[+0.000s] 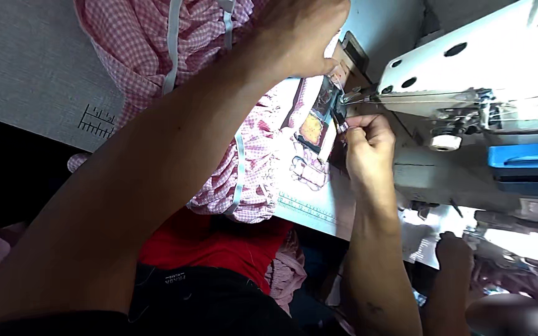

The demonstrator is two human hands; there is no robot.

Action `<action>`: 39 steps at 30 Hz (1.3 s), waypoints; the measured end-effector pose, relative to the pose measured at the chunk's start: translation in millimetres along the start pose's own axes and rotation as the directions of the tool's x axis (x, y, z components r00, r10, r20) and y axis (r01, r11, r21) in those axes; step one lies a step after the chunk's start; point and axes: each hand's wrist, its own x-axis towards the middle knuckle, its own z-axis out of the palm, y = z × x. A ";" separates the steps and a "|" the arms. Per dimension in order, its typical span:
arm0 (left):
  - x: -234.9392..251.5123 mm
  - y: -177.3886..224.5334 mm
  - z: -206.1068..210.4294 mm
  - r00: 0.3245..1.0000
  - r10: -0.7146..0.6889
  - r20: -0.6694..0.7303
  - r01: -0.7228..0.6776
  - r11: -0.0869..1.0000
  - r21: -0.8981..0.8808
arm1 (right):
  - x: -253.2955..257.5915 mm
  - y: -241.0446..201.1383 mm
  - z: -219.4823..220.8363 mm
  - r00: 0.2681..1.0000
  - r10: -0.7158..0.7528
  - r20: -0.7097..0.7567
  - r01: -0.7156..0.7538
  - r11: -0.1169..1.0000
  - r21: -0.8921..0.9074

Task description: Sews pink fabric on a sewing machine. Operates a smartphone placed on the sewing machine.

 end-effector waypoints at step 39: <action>-29.8 21.2 -71.5 0.992 0.118 -0.052 -0.117 0.993 0.016 | -83.3 -35.5 69.7 0.862 -0.490 -0.129 0.484 0.872 -0.078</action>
